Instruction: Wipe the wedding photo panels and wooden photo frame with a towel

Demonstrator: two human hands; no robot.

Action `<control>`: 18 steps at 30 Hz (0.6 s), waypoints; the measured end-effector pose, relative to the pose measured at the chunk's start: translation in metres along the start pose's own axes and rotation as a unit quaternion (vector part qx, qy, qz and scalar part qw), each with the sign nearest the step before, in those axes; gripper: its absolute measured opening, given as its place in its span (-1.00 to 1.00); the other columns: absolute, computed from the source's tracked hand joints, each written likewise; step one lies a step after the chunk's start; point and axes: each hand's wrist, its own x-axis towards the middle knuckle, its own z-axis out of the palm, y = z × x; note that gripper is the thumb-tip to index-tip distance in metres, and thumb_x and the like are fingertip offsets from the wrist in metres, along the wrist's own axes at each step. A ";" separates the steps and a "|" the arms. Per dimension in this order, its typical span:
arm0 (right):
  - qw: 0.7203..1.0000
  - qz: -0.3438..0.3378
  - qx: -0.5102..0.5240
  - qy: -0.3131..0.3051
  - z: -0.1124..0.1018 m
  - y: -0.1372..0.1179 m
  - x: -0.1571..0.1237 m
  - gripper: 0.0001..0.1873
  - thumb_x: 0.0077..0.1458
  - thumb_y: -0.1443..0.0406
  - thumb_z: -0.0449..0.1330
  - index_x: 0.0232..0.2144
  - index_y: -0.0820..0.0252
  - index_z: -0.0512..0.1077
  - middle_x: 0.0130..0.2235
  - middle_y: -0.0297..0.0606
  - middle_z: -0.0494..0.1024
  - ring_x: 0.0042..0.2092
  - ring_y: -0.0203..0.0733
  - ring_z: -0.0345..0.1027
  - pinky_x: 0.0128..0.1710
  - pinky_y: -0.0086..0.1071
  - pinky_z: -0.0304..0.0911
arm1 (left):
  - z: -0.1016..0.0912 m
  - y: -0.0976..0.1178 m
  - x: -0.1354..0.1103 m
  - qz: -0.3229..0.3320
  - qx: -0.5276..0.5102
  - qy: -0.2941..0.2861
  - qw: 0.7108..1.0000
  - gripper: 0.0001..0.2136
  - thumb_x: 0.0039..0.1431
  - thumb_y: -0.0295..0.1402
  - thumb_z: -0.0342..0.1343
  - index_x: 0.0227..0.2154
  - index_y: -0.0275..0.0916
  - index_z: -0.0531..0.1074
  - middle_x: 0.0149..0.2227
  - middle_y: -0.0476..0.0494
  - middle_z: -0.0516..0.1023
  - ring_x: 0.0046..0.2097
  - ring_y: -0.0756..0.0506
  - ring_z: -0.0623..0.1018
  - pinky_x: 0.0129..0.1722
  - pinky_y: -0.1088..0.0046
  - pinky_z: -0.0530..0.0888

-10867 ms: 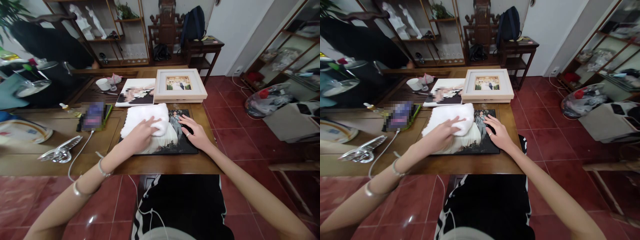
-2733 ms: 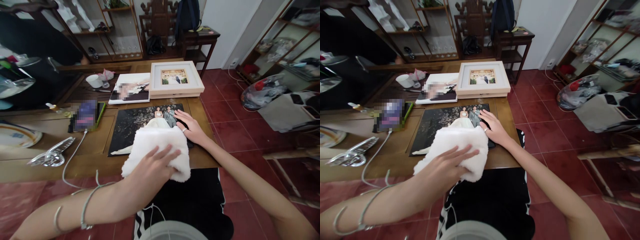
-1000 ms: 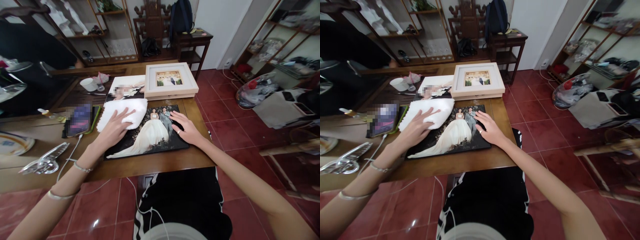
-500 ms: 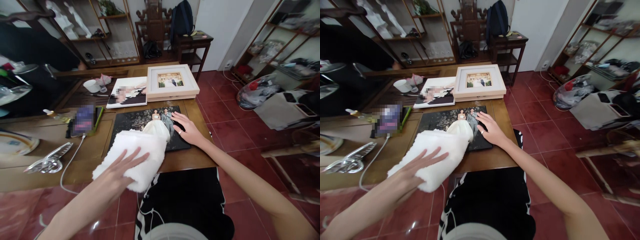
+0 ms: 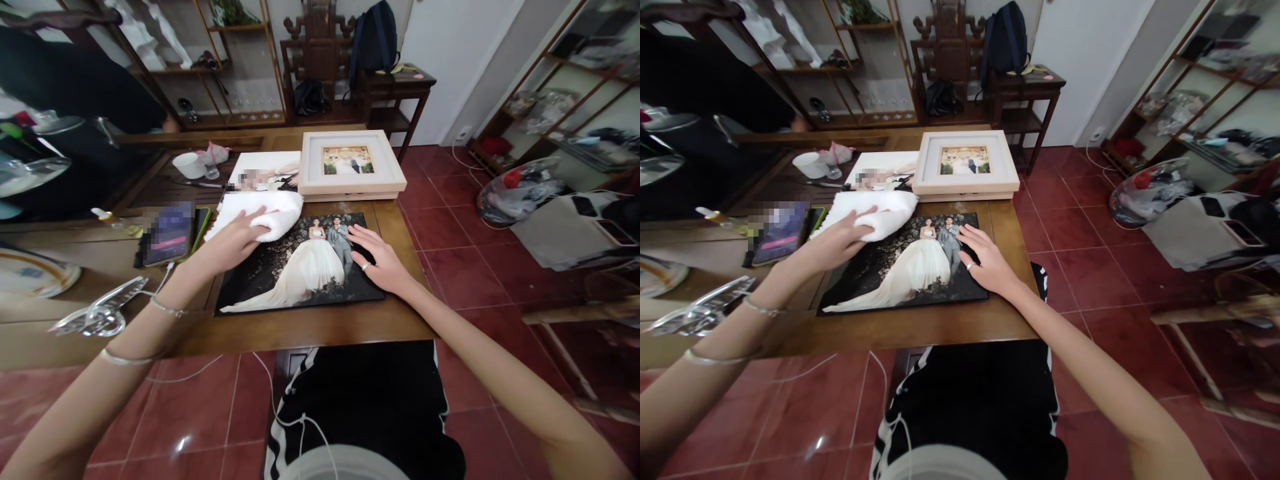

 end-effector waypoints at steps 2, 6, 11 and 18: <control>1.000 0.000 0.004 0.001 0.000 0.000 0.000 -0.58 0.25 0.22 0.07 0.13 0.03 0.40 0.26 -0.18 0.35 0.35 -0.02 0.08 0.31 0.13 0.03 | 0.004 0.000 -0.004 -0.004 -0.007 0.008 1.000 -0.68 0.24 -0.43 -0.21 -0.16 -0.27 0.45 0.25 -0.30 0.34 0.39 -0.27 0.08 0.30 -0.09 0.11; 1.000 0.002 0.002 -0.003 0.000 0.000 0.000 -0.58 0.25 0.22 0.07 0.14 0.06 0.39 0.26 -0.16 0.34 0.35 -0.03 0.07 0.31 0.12 0.03 | 0.008 0.023 -0.033 0.012 -0.006 0.019 1.000 -0.69 0.23 -0.50 -0.21 -0.23 -0.26 0.47 0.35 -0.25 0.15 0.40 -0.30 0.00 0.30 -0.18 0.06; 1.000 -0.001 0.002 0.000 0.000 -0.001 0.000 -0.58 0.25 0.23 0.07 0.13 0.06 0.40 0.26 -0.17 0.34 0.35 -0.03 0.08 0.31 0.12 0.04 | 0.005 0.064 -0.077 0.010 -0.003 0.013 1.000 -0.70 0.21 -0.57 -0.15 -0.42 -0.25 0.49 0.35 -0.23 0.14 0.40 -0.30 -0.02 0.28 -0.22 0.12; 1.000 -0.001 0.008 0.001 0.000 0.000 0.001 -0.58 0.24 0.23 0.08 0.14 0.01 0.39 0.26 -0.21 0.35 0.34 -0.01 0.08 0.31 0.15 0.03 | -0.005 0.115 -0.128 0.044 -0.042 -0.015 0.998 -0.66 0.18 -0.58 -0.11 -0.54 -0.15 0.48 0.35 0.05 0.08 0.39 -0.20 0.04 0.33 -0.04 0.14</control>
